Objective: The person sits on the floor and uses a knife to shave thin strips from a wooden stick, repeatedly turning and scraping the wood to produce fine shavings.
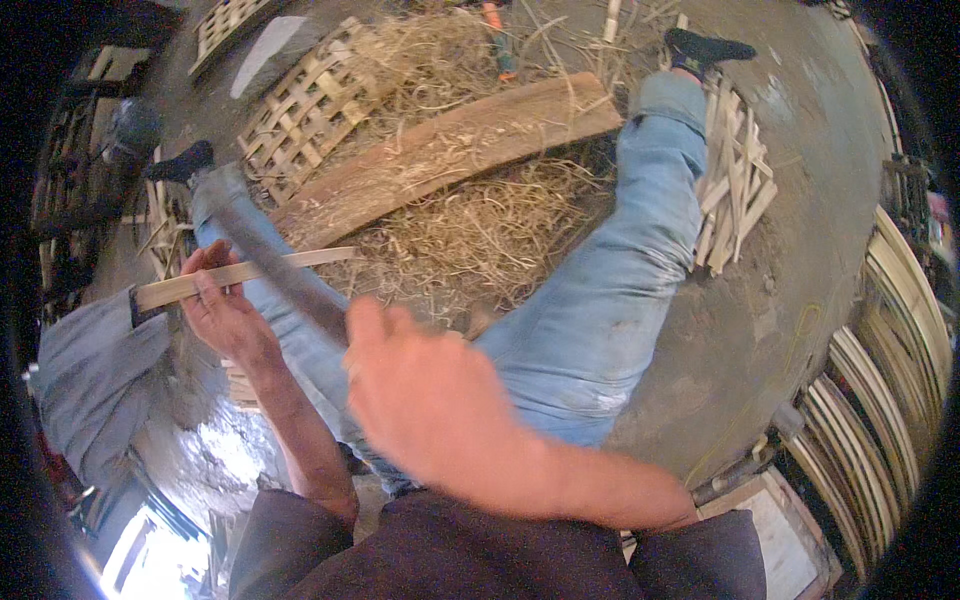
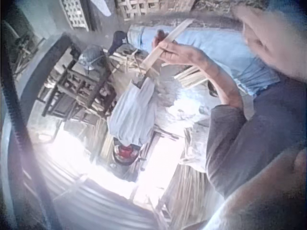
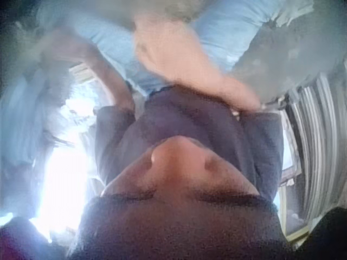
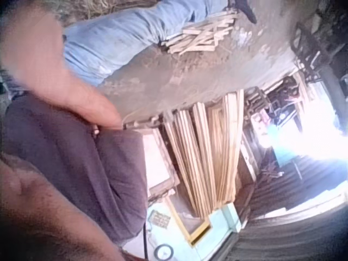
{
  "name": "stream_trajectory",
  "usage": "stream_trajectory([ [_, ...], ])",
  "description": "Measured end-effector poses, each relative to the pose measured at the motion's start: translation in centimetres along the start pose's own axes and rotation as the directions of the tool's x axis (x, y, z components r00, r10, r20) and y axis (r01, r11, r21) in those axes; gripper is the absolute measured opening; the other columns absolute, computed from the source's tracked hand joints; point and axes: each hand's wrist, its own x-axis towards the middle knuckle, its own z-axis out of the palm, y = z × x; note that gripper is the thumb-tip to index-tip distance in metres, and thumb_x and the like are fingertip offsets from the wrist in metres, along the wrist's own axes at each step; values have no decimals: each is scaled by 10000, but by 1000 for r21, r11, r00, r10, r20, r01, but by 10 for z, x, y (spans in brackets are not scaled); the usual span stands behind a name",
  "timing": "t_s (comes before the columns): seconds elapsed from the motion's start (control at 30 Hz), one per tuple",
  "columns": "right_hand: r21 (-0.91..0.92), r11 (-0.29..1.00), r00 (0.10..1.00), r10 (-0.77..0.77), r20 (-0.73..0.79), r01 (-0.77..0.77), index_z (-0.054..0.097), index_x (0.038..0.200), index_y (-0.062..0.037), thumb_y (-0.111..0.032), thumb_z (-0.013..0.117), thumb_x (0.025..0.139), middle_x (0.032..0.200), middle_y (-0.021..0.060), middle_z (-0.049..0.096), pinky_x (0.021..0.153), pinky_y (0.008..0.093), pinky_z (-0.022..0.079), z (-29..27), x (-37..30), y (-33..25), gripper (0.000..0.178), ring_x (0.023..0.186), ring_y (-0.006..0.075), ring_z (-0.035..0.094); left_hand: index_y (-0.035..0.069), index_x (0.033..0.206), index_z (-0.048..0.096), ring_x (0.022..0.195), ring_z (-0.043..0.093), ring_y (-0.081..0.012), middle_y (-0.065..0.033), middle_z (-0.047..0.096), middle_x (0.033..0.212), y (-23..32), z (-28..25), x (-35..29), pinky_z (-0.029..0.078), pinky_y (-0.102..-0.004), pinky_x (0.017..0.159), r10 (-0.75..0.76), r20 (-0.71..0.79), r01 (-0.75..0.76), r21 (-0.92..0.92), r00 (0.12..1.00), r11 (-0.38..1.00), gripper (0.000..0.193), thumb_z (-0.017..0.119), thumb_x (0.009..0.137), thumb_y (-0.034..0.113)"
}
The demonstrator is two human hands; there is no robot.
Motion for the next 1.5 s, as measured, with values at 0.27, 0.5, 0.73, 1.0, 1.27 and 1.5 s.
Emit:
stream_trajectory([
  [0.27, 104, 994, 993, 40, -112, -28, 461, 1213, 29, -157, 615, 839, 850, 266, 615, 727, 487, 483, 44, 27, 83, 446, 828, 455, 608, 87, 1219, 446, 1041, 614, -253, -107, 596, 1104, 10, -3, 17, 494, -429, 949, 242, 5, -230, -291, 970, 929, 236, 410, 1034, 230],
  [0.5, 244, 967, 991, 95, -95, -69, 435, 1255, 33, -186, 623, 844, 827, 237, 621, 754, 471, 483, 63, 29, 86, 502, 814, 440, 618, 106, 1208, 435, 1138, 558, -250, -120, 547, 1195, 12, 0, 10, 476, -420, 970, 252, -103, -271, -261, 962, 926, 220, 398, 1036, 237],
  [0.73, 191, 978, 994, 96, -52, -84, 450, 1225, 31, -212, 710, 782, 848, 273, 636, 744, 477, 499, 72, 53, 71, 568, 825, 456, 631, -21, 1207, 567, 969, 562, -149, -87, 558, 1157, 26, -29, 9, 486, -306, 845, 194, -157, -145, 276, 968, 950, 309, 448, 1010, 185],
  [1.0, 152, 986, 994, -50, -93, 64, 520, 1081, 57, -179, 661, 791, 828, 289, 635, 734, 481, 514, 96, 82, 81, 399, 818, 464, 632, -34, 1005, 634, 700, 567, -78, -45, 614, 861, 32, -61, 9, 464, -222, 619, 252, -200, -110, 534, 947, 838, 181, 632, 921, 126],
  [1.27, 323, 914, 959, -278, 61, 245, 477, 989, 47, -174, 599, 858, 769, 274, 627, 646, 515, 514, 122, 59, 7, 284, 705, 451, 631, -40, 979, 622, 712, 591, -93, -71, 637, 856, 41, -56, 7, 499, -218, 637, 160, -188, -46, 499, 969, 865, 136, 657, 894, 60],
  [1.5, 249, 968, 998, -50, 33, 40, 502, 979, 66, -207, 603, 859, 721, 279, 622, 656, 514, 515, 133, 101, 62, 314, 699, 468, 628, -61, 985, 604, 750, 633, -144, -111, 630, 873, 52, -45, -4, 567, -256, 645, 179, -123, -107, 446, 976, 889, 191, 671, 891, 90],
])
